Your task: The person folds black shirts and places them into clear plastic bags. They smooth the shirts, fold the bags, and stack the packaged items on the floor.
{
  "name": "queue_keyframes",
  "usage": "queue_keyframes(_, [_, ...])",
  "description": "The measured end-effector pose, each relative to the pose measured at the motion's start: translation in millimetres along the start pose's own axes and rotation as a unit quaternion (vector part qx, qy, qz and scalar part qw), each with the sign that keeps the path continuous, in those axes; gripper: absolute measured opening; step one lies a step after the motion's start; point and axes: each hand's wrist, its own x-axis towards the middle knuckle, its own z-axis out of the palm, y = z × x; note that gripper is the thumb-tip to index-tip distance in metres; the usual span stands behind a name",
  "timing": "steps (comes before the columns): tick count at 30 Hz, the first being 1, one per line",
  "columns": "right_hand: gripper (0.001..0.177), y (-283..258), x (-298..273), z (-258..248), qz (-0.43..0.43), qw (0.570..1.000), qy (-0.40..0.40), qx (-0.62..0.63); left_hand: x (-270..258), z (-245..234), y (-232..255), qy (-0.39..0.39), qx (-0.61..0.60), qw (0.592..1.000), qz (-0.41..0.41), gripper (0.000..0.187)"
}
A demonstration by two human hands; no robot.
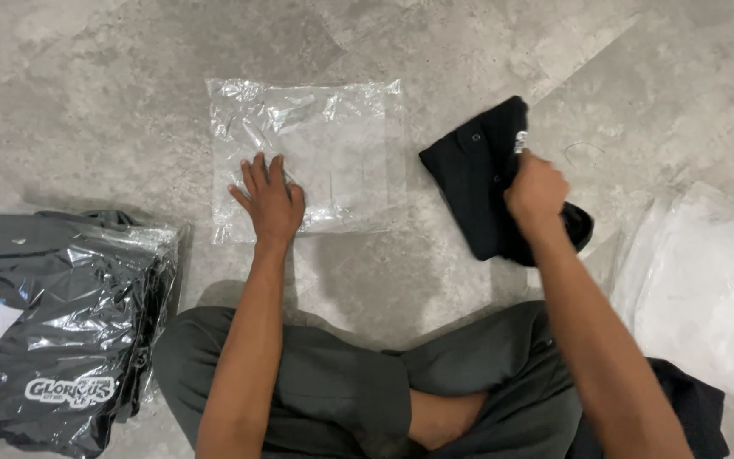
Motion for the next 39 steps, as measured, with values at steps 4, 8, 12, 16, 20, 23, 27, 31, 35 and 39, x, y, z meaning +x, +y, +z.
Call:
queue_keyframes(4, [0.009, -29, -45, 37, -0.155, 0.942, 0.278, -0.102, 0, 6, -2, 0.003, 0.005, 1.000, 0.002, 0.057])
queue_keyframes(8, [0.035, -58, -77, 58, -0.112, 0.941, 0.306, -0.089, -1, 4, 1, 0.002, 0.006, 1.000, 0.012, 0.056])
queue_keyframes(12, [0.120, -78, -118, 7, -0.124, 0.989, 0.064, 0.054, -1, 13, -4, 0.002, 0.015, 1.000, 0.024, 0.057])
queue_keyframes(16, [0.146, -56, -95, 12, -0.132, 0.990, -0.036, 0.035, -7, 5, 15, 0.017, 0.040, 0.998, 0.041, 0.060])
queue_keyframes(20, [0.143, -30, -65, 37, -0.144, 0.985, -0.071, -0.071, -16, 11, 41, 0.005, 0.024, 0.994, 0.107, 0.058])
queue_keyframes(23, [0.135, -25, -49, 52, -0.139, 0.985, -0.078, -0.071, -21, 38, 51, 0.014, 0.031, 0.984, 0.175, 0.057])
queue_keyframes(27, [0.095, -21, -52, 85, -0.146, 0.987, -0.001, -0.062, -40, 50, 65, -0.039, 0.017, 0.968, 0.248, 0.053])
queue_keyframes(31, [0.073, -38, -70, 82, -0.150, 0.982, 0.117, -0.011, -46, 48, 71, -0.102, 0.043, 0.963, 0.247, 0.054])
queue_keyframes(35, [0.069, -40, -72, 83, -0.127, 0.981, 0.139, -0.056, -51, 45, 72, -0.151, 0.084, 0.951, 0.258, 0.054])
queue_keyframes(39, [0.069, -38, -72, 75, -0.124, 0.982, 0.119, -0.072, -50, 49, 71, -0.160, 0.090, 0.948, 0.259, 0.056])
